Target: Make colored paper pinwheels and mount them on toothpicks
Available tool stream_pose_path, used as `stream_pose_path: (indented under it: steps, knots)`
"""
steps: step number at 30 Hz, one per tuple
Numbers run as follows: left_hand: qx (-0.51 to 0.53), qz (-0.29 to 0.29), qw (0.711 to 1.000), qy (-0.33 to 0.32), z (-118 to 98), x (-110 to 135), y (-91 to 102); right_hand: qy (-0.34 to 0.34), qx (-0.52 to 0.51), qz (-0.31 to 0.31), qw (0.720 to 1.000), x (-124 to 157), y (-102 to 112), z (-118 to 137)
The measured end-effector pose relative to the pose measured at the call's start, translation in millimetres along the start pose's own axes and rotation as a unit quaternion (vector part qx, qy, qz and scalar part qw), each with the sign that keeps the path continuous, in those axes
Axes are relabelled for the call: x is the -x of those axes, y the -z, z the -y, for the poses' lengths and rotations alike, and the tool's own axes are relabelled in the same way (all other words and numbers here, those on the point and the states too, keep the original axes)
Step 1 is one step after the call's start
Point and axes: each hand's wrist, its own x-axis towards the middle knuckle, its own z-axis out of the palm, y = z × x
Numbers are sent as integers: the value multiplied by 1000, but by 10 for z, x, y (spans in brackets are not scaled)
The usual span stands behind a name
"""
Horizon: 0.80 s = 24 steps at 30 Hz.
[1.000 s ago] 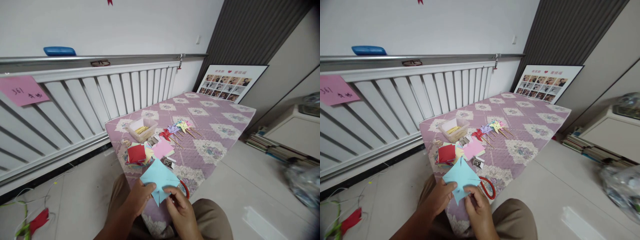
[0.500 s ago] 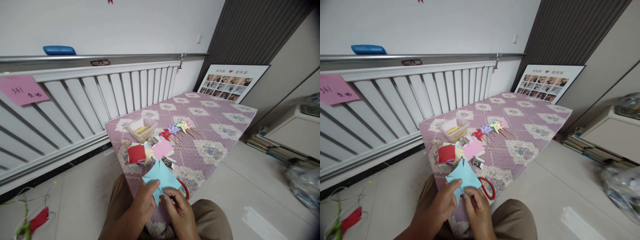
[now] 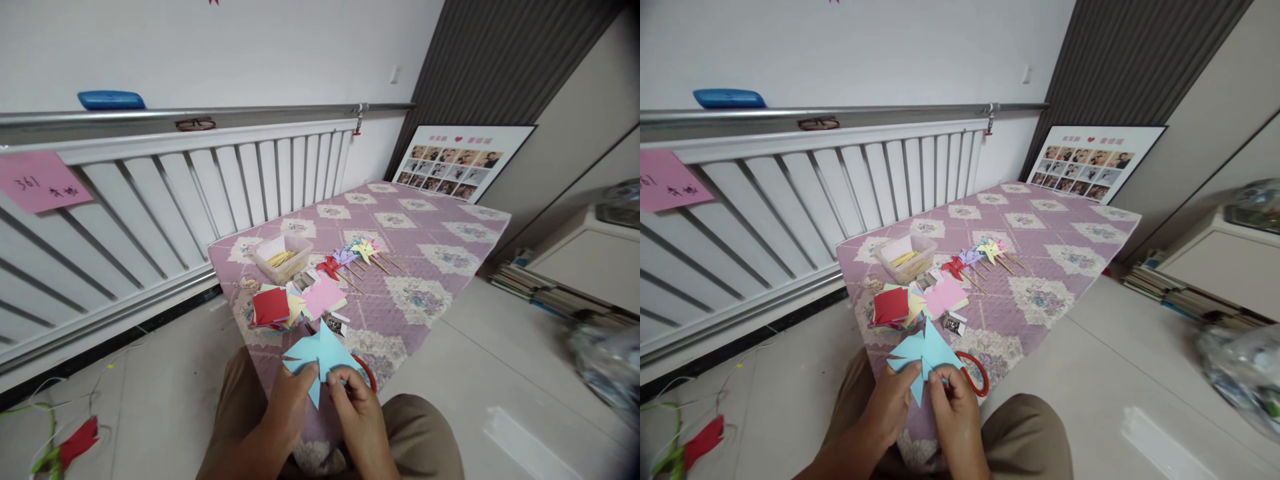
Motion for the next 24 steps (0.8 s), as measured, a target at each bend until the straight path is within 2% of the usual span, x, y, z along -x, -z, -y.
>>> stream_pose_path:
  steps: [3, 6, 14, 24]
  knots:
    - [15, 54, 998, -18, 89, -14, 41, -10, -7, -6, 1000, -2, -6, -13]
    - [-3, 49, 999, -5, 138, -18, 69, -12, -14, -11, 1000, -5, -10, -27]
    - [-23, 42, 999, -22, 252, -47, 119, -5, -1, -22, 1000, -18, -10, 25]
    - [-52, 20, 998, -12, 249, -54, 103, -29, -25, -6, 999, 41, -18, 0]
